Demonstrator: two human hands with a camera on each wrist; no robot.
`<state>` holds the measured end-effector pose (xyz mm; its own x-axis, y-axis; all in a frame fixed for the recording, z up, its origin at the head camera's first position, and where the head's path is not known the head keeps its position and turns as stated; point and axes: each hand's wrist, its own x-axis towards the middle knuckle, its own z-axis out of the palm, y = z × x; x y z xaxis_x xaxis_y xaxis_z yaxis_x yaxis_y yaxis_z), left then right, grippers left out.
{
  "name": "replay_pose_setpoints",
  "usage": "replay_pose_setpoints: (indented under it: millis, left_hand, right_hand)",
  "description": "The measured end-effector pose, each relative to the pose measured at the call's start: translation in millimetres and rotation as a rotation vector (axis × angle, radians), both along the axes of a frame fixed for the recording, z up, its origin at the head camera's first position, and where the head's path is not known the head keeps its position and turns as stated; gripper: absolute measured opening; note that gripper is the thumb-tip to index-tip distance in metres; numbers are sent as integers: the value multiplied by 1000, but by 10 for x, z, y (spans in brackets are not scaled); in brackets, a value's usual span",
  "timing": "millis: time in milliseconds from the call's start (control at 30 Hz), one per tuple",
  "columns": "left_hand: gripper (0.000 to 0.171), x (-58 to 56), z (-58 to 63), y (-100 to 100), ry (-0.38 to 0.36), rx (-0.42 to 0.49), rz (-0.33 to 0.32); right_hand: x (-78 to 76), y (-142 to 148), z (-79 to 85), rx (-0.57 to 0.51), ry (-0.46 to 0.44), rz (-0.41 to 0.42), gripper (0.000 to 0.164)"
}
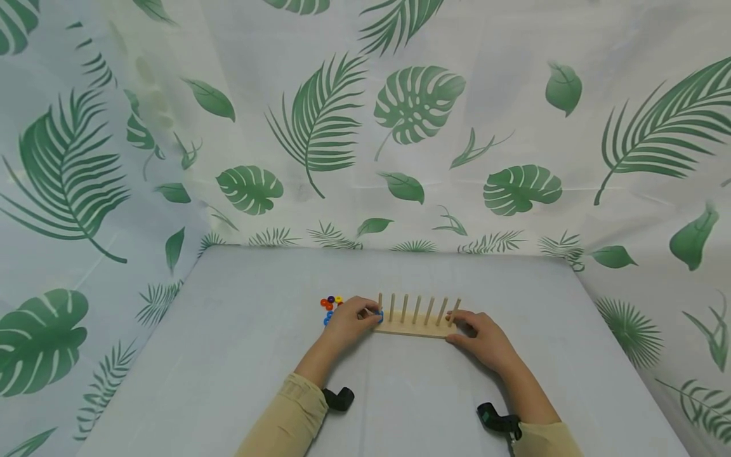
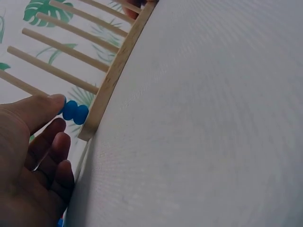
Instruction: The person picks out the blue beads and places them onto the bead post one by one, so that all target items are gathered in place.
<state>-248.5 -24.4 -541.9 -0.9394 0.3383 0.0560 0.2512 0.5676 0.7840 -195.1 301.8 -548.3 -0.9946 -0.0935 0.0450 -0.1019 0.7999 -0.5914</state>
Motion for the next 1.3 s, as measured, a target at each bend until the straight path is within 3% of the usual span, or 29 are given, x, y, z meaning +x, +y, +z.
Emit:
replay_pose_setpoints:
  millis: [500,800,1000,1300]
  left_hand:
    - [30,8,18,-5,-5,-11,-16]
    - [29,36,215,-174,78,-23,-15]
    - [26,12,270,-363,147,-35,24]
    - [24,4,212,-730,75,-10,147]
  right_hand:
    - [-10,2,-20,6,30,2,49]
    - [-5,2,3,15,31,7,50]
    - [-9,12,-9,14,29,10,51]
    - [-3,-2,-11,0,18,1,51]
